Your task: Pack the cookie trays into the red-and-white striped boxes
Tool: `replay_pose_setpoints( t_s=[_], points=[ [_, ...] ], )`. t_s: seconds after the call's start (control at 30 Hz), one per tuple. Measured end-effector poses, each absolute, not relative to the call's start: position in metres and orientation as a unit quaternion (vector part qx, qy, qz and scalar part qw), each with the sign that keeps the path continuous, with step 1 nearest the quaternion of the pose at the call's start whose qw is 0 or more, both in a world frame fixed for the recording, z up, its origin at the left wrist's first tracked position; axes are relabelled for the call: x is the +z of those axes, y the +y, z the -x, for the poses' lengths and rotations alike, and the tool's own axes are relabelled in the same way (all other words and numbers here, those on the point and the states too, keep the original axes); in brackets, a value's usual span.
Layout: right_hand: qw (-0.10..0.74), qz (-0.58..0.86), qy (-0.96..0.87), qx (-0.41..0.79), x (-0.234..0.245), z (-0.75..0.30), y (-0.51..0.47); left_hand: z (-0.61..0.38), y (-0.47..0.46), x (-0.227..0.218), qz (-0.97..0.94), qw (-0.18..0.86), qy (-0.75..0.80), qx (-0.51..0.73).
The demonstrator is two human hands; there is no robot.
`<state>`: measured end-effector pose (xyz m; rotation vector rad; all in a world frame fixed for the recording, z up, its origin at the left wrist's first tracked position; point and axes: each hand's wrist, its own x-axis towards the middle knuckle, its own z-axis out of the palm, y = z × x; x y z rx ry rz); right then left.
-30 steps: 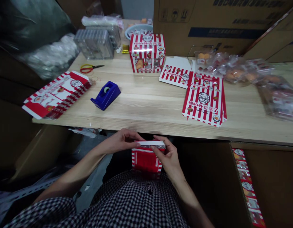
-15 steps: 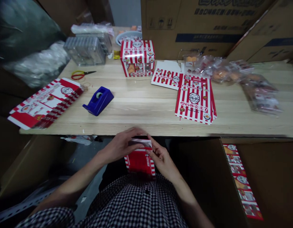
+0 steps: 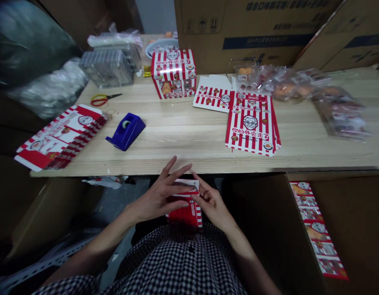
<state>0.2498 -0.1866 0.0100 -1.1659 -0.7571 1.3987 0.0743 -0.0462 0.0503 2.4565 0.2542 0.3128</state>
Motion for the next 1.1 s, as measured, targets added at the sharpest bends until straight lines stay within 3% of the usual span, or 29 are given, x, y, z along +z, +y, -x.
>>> replay_pose_setpoints(
  t_s=[0.4, 0.67, 0.93, 1.1],
  points=[
    [0.573, 0.522, -0.259, 0.576, 0.02, -0.238, -0.199, -0.074, -0.043, 0.083, -0.931, 0.355, 0.079, 0.041],
    [0.58, 0.514, -0.246, 0.582, 0.018, -0.239, -0.2, -0.065, -0.06, 0.07, -0.937, 0.322, 0.111, 0.078],
    [0.58, 0.545, -0.272, 0.54, 0.015, -0.248, -0.192, -0.055, -0.029, 0.063, -0.784, 0.536, 0.224, 0.217],
    [0.561, 0.542, -0.301, 0.548, 0.008, -0.262, -0.192, -0.05, -0.021, 0.048, -0.684, 0.682, 0.244, 0.086]
  ],
)
